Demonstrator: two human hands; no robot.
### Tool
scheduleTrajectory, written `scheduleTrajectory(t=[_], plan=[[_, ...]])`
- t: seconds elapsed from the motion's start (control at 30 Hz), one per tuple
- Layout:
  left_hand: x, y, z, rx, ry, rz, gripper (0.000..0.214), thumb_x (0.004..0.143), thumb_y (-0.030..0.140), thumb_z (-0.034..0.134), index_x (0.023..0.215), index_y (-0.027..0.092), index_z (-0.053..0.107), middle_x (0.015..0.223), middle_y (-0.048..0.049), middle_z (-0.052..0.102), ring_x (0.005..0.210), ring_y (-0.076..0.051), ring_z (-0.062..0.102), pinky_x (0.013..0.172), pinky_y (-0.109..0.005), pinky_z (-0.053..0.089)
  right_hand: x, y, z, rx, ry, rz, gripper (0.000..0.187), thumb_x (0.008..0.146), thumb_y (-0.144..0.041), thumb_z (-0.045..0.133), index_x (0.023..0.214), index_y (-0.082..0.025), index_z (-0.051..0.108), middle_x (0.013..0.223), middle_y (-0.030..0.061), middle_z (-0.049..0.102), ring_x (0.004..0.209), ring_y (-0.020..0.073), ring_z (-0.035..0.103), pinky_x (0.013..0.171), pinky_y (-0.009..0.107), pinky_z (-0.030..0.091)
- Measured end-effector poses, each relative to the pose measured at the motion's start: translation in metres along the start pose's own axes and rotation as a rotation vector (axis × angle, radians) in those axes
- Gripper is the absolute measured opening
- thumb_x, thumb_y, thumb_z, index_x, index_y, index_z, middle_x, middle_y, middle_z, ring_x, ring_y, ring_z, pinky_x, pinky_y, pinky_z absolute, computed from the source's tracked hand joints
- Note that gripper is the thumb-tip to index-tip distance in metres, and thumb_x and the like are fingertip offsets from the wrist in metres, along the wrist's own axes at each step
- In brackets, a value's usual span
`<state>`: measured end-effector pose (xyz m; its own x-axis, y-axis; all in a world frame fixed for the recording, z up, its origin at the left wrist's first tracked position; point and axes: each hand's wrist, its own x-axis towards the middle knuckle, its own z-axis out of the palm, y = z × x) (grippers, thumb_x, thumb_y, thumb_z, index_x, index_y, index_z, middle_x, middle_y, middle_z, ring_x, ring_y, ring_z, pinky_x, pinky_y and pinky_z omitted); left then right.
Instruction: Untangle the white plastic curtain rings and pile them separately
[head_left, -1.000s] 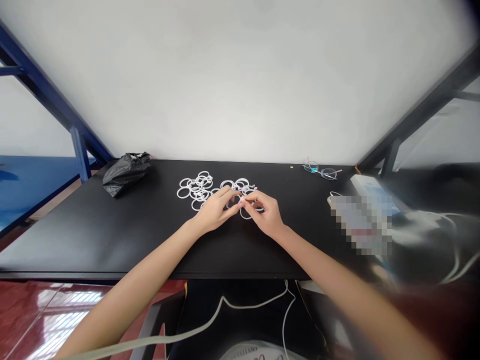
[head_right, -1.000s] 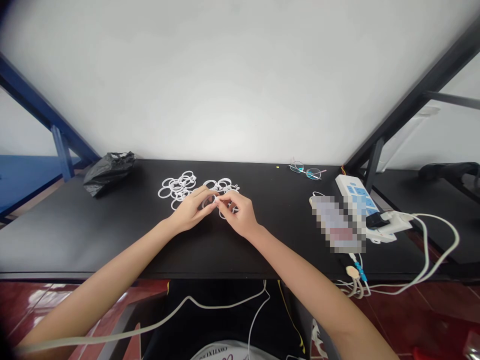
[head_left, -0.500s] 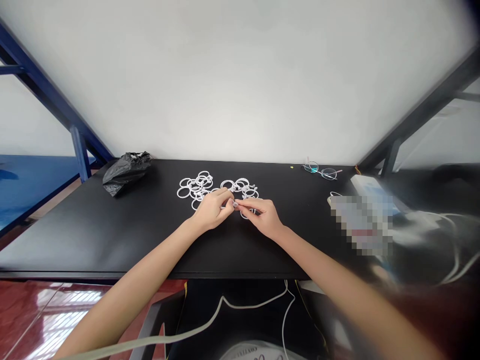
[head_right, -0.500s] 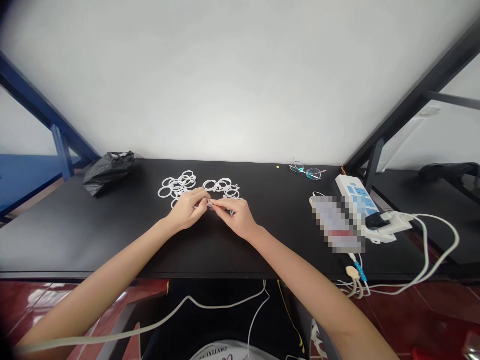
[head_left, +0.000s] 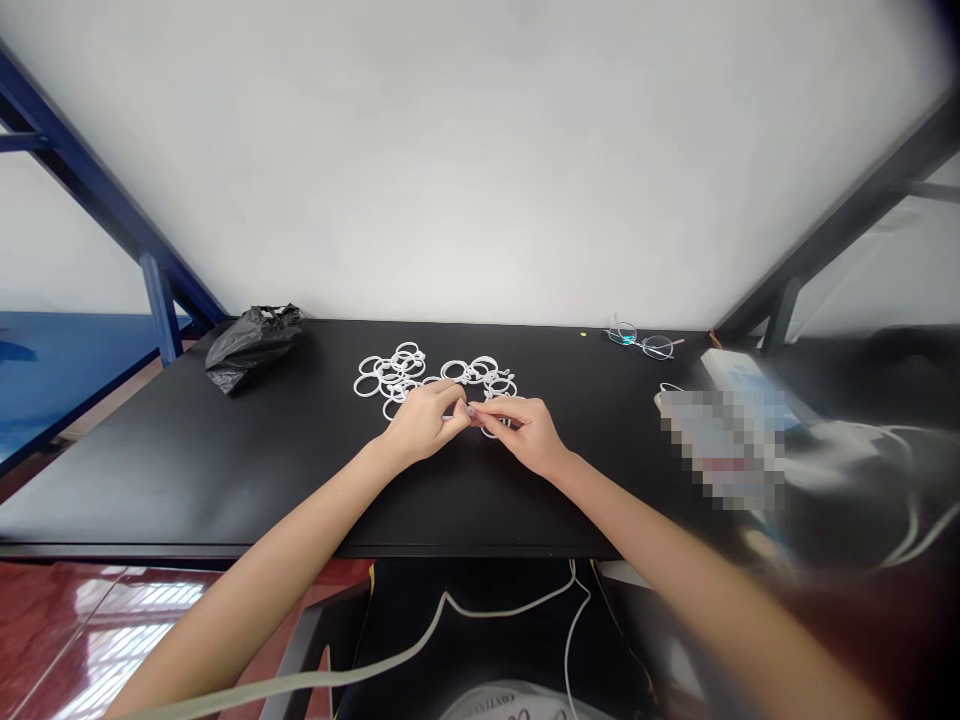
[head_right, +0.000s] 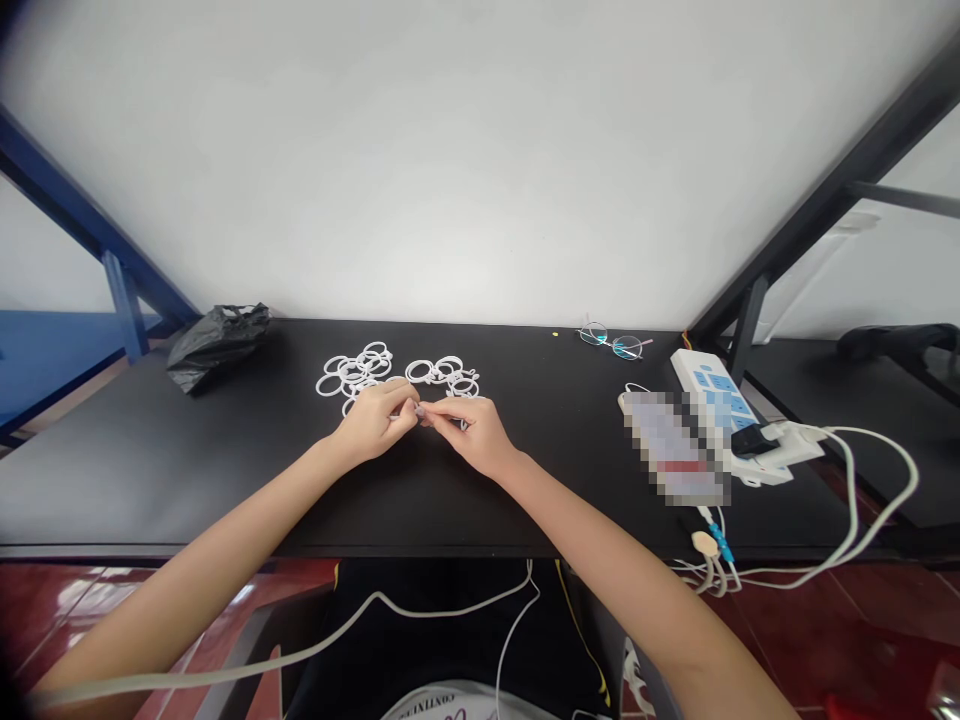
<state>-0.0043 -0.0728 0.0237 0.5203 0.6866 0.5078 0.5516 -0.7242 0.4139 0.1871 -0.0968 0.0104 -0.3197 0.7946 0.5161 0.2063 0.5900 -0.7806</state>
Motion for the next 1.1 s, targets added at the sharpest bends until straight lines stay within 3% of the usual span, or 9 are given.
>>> scheduleTrajectory(t=[0.23, 0.47, 0.7, 0.87, 1.1], plan=[[-0.001, -0.001, 0.001, 0.008, -0.031, -0.036, 0.027, 0.091, 0.024, 0.039, 0.069, 0.018, 0.054, 0.067, -0.0020, 0.055, 0.062, -0.015, 0.051, 0.060, -0.027, 0.038, 0.000, 0.000, 0.001, -0.004, 0.009, -0.017, 0.016, 0.091, -0.027, 0.062, 0.098, -0.024, 0.077, 0.086, 0.0031, 0.077, 0.078, 0.0187, 0.074, 0.071, 0.030, 0.061], [0.001, 0.000, -0.002, 0.138, -0.049, -0.165, 0.028, 0.091, 0.031, 0.043, 0.074, 0.018, 0.061, 0.074, -0.0024, 0.063, 0.063, -0.015, 0.054, 0.057, -0.026, 0.034, 0.002, 0.002, 0.002, -0.025, 0.024, 0.032, 0.019, 0.088, -0.025, 0.062, 0.102, -0.022, 0.075, 0.095, 0.0053, 0.077, 0.084, 0.0194, 0.074, 0.076, 0.031, 0.062], [0.003, -0.014, -0.009, 0.359, 0.021, -0.330, 0.035, 0.089, 0.049, 0.052, 0.078, 0.019, 0.065, 0.073, -0.0033, 0.065, 0.067, -0.018, 0.060, 0.054, -0.026, 0.032, 0.005, 0.008, -0.008, -0.259, 0.067, -0.001, 0.020, 0.084, -0.014, 0.059, 0.095, -0.021, 0.074, 0.093, 0.0060, 0.076, 0.083, 0.0202, 0.072, 0.080, 0.035, 0.059], [0.001, -0.030, -0.016, 0.466, 0.014, -0.358, 0.038, 0.087, 0.054, 0.054, 0.082, 0.019, 0.065, 0.079, -0.0058, 0.068, 0.074, -0.022, 0.064, 0.054, -0.027, 0.034, 0.007, 0.015, -0.021, -0.398, -0.014, 0.018, 0.015, 0.077, -0.019, 0.073, 0.092, -0.022, 0.073, 0.088, 0.0051, 0.074, 0.087, 0.0232, 0.066, 0.080, 0.040, 0.056], [-0.002, -0.039, -0.019, 0.506, -0.113, -0.385, 0.033, 0.086, 0.051, 0.057, 0.082, 0.019, 0.064, 0.089, -0.0073, 0.067, 0.082, -0.024, 0.065, 0.056, -0.027, 0.039, 0.007, 0.013, -0.027, -0.457, -0.204, 0.034, 0.028, 0.073, -0.035, 0.081, 0.095, -0.021, 0.071, 0.090, 0.0055, 0.072, 0.086, 0.0231, 0.061, 0.078, 0.039, 0.052]])
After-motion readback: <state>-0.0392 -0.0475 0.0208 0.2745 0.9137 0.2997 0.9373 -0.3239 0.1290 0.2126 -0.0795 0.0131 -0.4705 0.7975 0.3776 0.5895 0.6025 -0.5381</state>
